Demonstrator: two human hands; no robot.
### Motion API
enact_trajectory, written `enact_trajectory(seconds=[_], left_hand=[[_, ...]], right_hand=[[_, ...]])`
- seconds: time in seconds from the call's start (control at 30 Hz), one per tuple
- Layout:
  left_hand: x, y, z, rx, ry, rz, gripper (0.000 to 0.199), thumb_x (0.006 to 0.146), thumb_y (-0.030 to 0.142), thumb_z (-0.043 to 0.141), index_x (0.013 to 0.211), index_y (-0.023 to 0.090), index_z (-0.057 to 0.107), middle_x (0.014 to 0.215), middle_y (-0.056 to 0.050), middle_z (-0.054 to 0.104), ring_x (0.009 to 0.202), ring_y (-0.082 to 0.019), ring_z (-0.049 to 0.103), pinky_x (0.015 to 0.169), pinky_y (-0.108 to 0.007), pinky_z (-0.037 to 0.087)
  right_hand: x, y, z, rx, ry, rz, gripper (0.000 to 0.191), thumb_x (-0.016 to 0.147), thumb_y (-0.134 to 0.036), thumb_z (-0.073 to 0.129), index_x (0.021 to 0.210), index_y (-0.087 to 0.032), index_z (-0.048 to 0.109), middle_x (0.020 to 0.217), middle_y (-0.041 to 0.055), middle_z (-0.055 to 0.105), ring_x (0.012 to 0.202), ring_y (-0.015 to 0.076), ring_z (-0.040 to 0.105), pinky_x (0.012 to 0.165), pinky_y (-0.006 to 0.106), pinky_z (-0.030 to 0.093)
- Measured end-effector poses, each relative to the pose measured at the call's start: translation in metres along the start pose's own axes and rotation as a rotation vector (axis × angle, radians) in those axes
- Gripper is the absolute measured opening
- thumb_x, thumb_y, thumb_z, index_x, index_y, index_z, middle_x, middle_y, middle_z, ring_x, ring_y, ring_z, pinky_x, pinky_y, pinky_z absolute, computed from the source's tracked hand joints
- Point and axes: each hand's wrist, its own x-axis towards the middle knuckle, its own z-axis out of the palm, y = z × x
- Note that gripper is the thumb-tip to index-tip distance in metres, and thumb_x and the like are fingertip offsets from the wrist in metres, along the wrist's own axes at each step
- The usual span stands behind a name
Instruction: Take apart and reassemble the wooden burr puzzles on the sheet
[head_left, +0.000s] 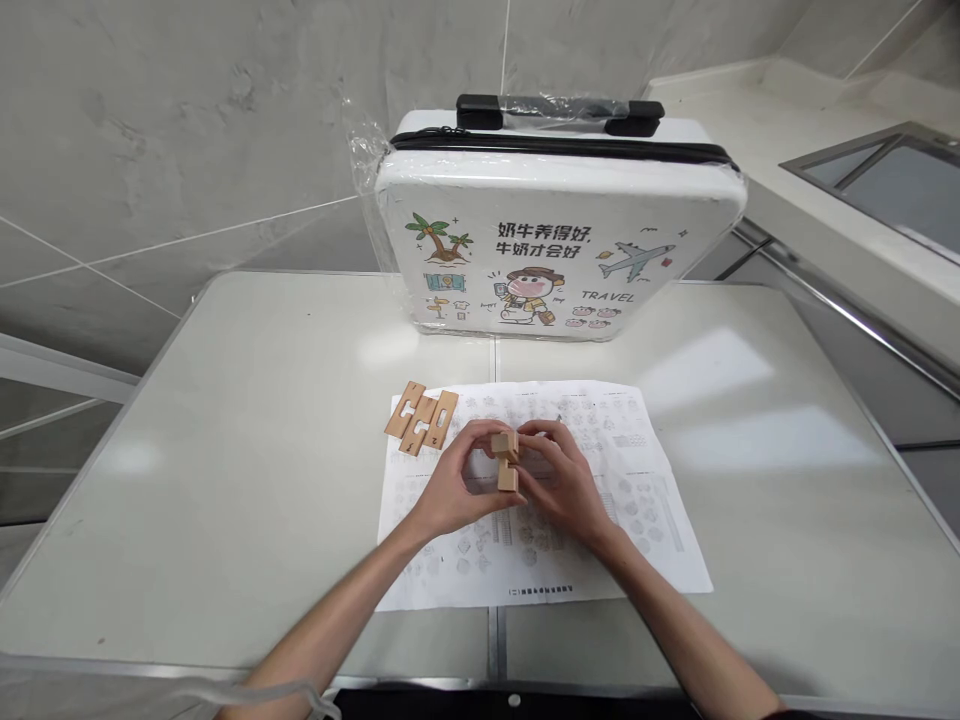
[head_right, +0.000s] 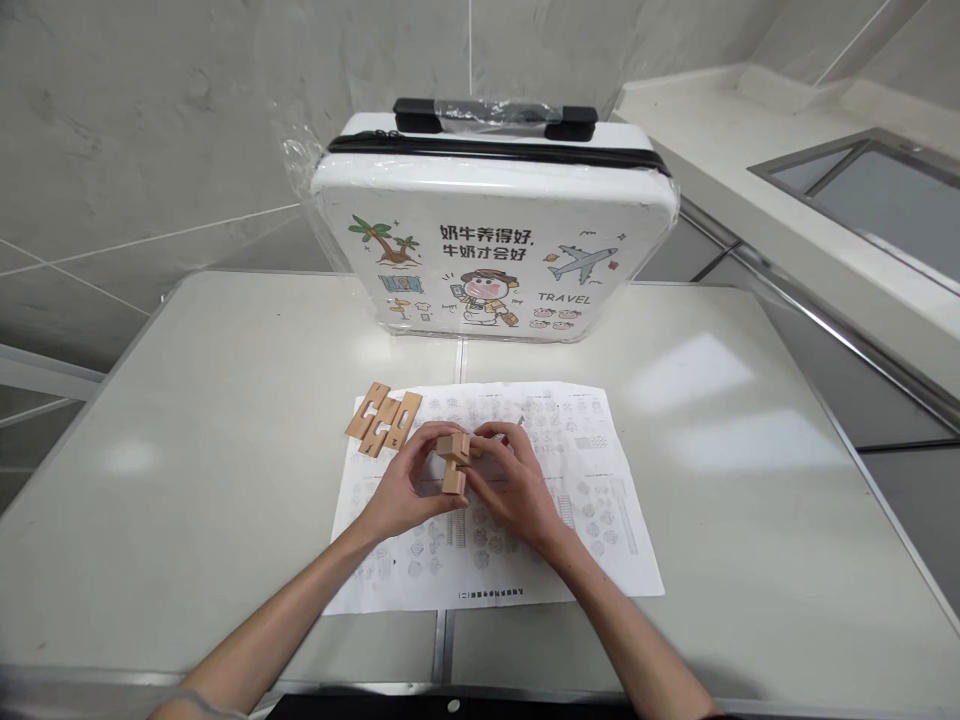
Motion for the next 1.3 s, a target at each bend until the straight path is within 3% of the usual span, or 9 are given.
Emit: enact_trajectory(seconds=[0.33,0.67,0.9,1.17,1.3], left_hand=[[0.000,0.001,-0.002,0.173,0.106,-0.024,0.071,0.071,0.047,0.100,0.129,0.029,0.063,0.133,-0.010,0.064,0.121,-0.033,0.064,0.103,-0.048,0.051],[0.000,0.003,-0.006,0.343,0.114,0.023,0.070,0.070,0.049,0.099,0.124,0.028,0.061,0.126,-0.009,0.068,0.115,-0.032,0.067,0.099,-0.048,0.053],[0.003,0.004,-0.013,0.428,0.016,0.197,0.073,0.072,0.051,0.098,0.131,0.030,0.059,0.129,-0.010,0.069,0.122,-0.035,0.065,0.106,-0.053,0.051],[0.003,0.000,-0.014,0.554,0.109,0.207,0.068,0.078,0.053,0.094,0.128,0.028,0.056,0.131,-0.011,0.065,0.126,-0.035,0.060,0.107,-0.054,0.049],[0.007,-0.003,-0.019,0.665,0.197,0.221,0.062,0.077,0.049,0.094,0.120,0.026,0.054,0.130,-0.011,0.064,0.128,-0.036,0.058,0.108,-0.056,0.047]], right_hand=[[0.005,-0.003,-0.006,0.082,0.020,-0.008,0.017,0.106,-0.025,0.065,0.121,-0.029,0.067,0.117,0.0107,0.069,0.107,0.0287,0.070,0.088,0.046,0.062],[0.001,-0.004,0.001,-0.063,0.099,-0.132,0.021,0.106,-0.019,0.062,0.125,-0.028,0.065,0.112,0.0104,0.077,0.102,0.0293,0.073,0.086,0.047,0.061],[0.001,-0.005,-0.003,0.046,0.014,0.062,0.014,0.110,-0.031,0.054,0.117,-0.028,0.065,0.105,0.0086,0.076,0.095,0.0270,0.074,0.080,0.041,0.062],[0.005,-0.005,-0.005,0.114,0.035,0.076,0.014,0.110,-0.032,0.054,0.117,-0.026,0.064,0.102,0.0079,0.073,0.092,0.0258,0.070,0.080,0.040,0.060],[0.005,-0.003,-0.007,0.043,0.121,0.119,0.011,0.109,-0.031,0.058,0.115,-0.026,0.065,0.101,0.0067,0.073,0.092,0.0254,0.068,0.082,0.041,0.059]])
